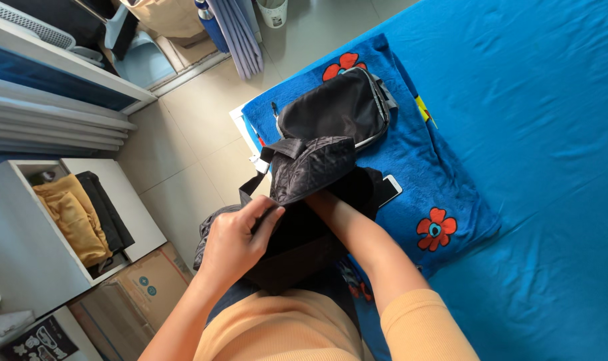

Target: The person unpacks a black quilted bag and a blue shopping bag, removing items such as a white shirt, a laptop sleeve, a hair straightener, a phone, and small toiletries. They place these items on a blue bed and a nearby desk.

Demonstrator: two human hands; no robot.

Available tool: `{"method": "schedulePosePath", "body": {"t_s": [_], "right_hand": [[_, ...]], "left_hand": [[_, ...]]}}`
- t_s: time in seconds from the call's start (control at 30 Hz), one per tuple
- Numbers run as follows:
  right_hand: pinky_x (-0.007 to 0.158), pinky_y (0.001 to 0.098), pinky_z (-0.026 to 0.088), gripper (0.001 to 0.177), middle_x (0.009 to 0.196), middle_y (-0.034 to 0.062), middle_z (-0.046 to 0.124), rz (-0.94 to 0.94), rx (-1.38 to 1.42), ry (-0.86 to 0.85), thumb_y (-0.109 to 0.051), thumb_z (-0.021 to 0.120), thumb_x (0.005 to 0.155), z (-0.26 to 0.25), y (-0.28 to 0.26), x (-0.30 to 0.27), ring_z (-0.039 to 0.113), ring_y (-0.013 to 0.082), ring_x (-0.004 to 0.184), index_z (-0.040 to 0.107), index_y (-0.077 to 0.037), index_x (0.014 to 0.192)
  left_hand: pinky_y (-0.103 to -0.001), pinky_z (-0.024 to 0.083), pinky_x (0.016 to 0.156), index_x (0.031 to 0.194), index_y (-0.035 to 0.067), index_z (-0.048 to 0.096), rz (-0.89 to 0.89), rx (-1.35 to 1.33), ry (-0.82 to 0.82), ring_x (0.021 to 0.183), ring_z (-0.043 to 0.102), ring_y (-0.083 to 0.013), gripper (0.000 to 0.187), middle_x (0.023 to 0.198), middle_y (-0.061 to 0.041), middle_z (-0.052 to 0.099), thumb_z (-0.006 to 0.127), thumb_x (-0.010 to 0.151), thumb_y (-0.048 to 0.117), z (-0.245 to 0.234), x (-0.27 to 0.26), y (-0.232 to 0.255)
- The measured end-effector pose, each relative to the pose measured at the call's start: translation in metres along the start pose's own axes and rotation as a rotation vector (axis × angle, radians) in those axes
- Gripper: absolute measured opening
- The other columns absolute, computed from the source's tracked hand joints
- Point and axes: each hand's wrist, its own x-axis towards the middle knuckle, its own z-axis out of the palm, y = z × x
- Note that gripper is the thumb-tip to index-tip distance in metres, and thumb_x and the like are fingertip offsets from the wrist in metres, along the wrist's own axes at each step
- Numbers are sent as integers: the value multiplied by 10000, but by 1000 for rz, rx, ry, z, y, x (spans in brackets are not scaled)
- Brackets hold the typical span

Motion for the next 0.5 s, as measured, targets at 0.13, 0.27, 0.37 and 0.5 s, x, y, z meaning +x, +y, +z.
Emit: {"method": "schedulePosePath", "body": {"t_s": [0.13, 0.27, 0.37, 0.5], "right_hand": [[736, 427, 581, 358, 911, 152, 711, -5, -8, -9, -55, 623, 903, -5, -6, -7, 714, 314, 833, 720, -146, 1235], [742, 429, 582, 376, 932, 154, 712, -11, -12, -23, -46, 605, 919, -42, -16, -34, 715, 316, 849, 708, -157, 1262], [747, 431, 582, 389, 948, 156, 713, 106, 88, -11, -40, 590, 930, -93, -26, -77, 716, 319, 861, 699, -165, 1283], [929, 442, 548, 705, 1333, 265, 639, 227, 376, 320, 167, 611, 586, -168, -43, -146, 641, 398, 1145, 671, -37, 1257]], "left_hand": [[-369, 467, 486, 940, 85, 698, -52, 11, 52, 477, 610, -294, 150, 624, -140, 655, 726, 920, 231, 1, 1, -5], [-373, 460, 499, 963, 79, 712, -132, 53, 97, 477, 583, -309, 169, 614, -172, 624, 717, 938, 246, -4, 6, -11], [-361, 469, 509, 983, 76, 719, -118, 48, 169, 482, 586, -289, 176, 621, -185, 611, 716, 945, 249, -8, 10, -15], [-358, 471, 524, 985, 68, 718, -178, 44, 162, 478, 592, -272, 188, 628, -178, 632, 710, 950, 253, -9, 13, -17]]}}
